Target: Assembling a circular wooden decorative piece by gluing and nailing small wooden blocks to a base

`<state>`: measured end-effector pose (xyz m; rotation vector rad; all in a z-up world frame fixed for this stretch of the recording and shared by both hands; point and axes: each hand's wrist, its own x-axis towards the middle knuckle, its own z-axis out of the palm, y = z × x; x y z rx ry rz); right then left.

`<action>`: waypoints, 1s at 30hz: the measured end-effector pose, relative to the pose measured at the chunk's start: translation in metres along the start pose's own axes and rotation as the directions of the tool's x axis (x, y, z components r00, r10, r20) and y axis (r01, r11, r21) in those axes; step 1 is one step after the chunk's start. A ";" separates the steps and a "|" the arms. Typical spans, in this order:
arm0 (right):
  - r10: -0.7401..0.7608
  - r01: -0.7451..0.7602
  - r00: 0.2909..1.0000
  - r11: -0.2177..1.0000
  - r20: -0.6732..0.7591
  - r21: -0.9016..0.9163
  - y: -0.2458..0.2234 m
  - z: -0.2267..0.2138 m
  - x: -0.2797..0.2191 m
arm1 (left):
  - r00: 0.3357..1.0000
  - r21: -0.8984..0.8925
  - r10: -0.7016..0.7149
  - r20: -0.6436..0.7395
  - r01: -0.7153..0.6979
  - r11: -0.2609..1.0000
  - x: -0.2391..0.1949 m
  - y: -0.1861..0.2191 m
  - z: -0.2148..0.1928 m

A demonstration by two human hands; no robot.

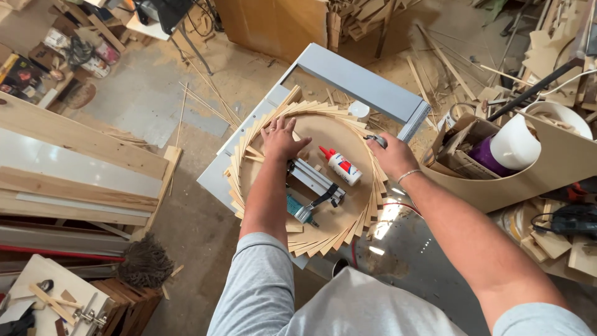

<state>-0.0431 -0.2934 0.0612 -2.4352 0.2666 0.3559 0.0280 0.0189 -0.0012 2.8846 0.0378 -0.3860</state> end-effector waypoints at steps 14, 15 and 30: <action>0.067 0.013 0.939 0.973 0.337 -0.229 0.097 0.037 -0.060 | 0.999 -0.098 0.032 -0.042 -0.036 0.994 -0.028 -0.064 0.009; 0.109 0.033 0.872 0.960 0.477 -0.280 0.106 0.049 -0.070 | 0.997 -0.092 0.040 -0.063 -0.045 0.995 -0.032 -0.073 0.011; -0.142 0.135 0.953 0.990 0.269 0.045 -0.120 0.033 -0.106 | 0.990 -0.158 -0.009 -0.143 -0.013 0.987 -0.064 -0.075 0.018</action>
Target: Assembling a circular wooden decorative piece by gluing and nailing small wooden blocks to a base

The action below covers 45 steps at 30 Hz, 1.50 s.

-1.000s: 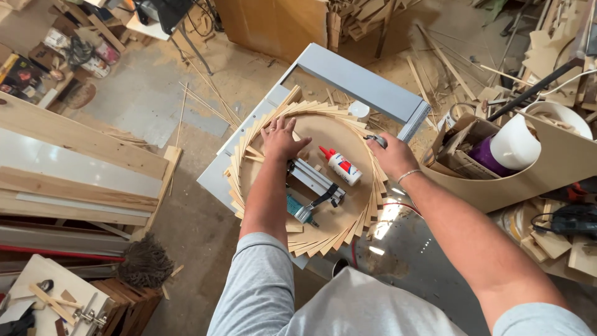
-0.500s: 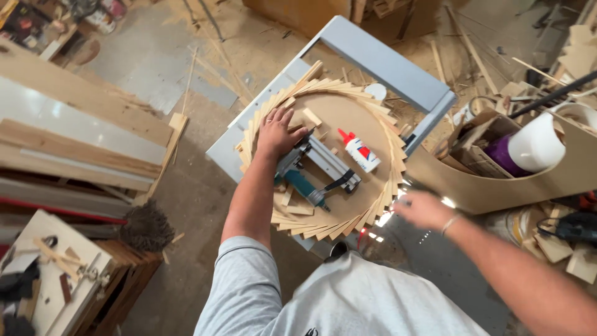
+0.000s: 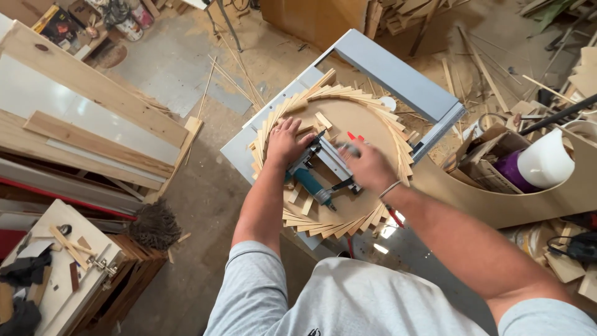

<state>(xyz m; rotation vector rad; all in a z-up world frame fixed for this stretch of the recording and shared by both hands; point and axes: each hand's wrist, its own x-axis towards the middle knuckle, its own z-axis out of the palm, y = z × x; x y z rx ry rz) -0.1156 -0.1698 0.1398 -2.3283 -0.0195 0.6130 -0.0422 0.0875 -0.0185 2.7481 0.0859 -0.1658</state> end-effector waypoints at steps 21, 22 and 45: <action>0.019 0.393 0.914 0.202 -0.405 0.897 0.195 -0.134 -0.046 | 0.863 -0.983 0.491 0.116 0.172 -0.069 -0.164 0.345 0.163; 0.018 0.401 0.911 0.201 -0.413 0.894 0.198 -0.141 -0.053 | 0.860 -0.983 0.498 0.112 0.168 -0.068 -0.167 0.357 0.153; 0.017 0.337 0.869 0.711 -0.494 0.618 0.309 -0.239 0.002 | 0.948 -0.946 0.052 0.314 0.317 -0.063 -0.246 0.368 0.091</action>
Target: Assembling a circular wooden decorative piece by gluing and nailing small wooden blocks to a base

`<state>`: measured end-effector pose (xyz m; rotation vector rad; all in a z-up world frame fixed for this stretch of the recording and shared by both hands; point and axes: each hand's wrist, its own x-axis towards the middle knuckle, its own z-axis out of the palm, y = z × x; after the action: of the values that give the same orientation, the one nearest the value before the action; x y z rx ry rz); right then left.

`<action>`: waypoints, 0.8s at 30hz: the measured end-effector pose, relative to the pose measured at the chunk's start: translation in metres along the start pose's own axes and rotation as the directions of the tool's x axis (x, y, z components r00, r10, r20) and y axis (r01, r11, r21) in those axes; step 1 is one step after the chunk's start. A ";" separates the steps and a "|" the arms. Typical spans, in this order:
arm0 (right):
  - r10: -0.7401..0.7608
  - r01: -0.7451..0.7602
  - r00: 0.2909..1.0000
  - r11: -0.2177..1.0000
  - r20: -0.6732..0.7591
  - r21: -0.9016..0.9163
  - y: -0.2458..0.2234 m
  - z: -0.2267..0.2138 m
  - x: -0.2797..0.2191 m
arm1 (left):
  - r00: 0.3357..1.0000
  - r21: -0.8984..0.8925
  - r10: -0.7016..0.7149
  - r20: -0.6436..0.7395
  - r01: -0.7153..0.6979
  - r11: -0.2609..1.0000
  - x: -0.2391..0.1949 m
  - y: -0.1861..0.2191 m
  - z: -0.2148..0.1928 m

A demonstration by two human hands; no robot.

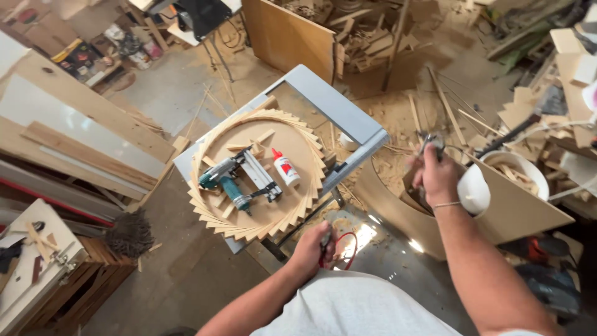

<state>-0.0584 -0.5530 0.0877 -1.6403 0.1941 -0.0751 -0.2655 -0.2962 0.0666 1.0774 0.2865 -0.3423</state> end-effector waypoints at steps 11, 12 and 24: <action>0.565 -0.370 0.821 0.642 0.087 -0.671 0.117 0.071 0.042 | 0.962 0.116 -0.022 -0.273 0.055 0.992 -0.041 -0.022 -0.094; 0.520 -0.268 0.849 0.581 0.097 -0.769 0.108 0.085 0.053 | 0.948 0.154 -0.035 -0.317 0.088 0.984 -0.045 -0.015 -0.092; 0.075 -0.108 0.994 0.514 -0.081 -0.851 0.218 0.190 0.264 | 0.754 0.761 0.454 -0.475 0.093 0.642 -0.031 -0.017 -0.098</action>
<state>0.2152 -0.4264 -0.1621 -2.6430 0.3883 0.1009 -0.3067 -0.2120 0.0207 2.0580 0.6682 0.1668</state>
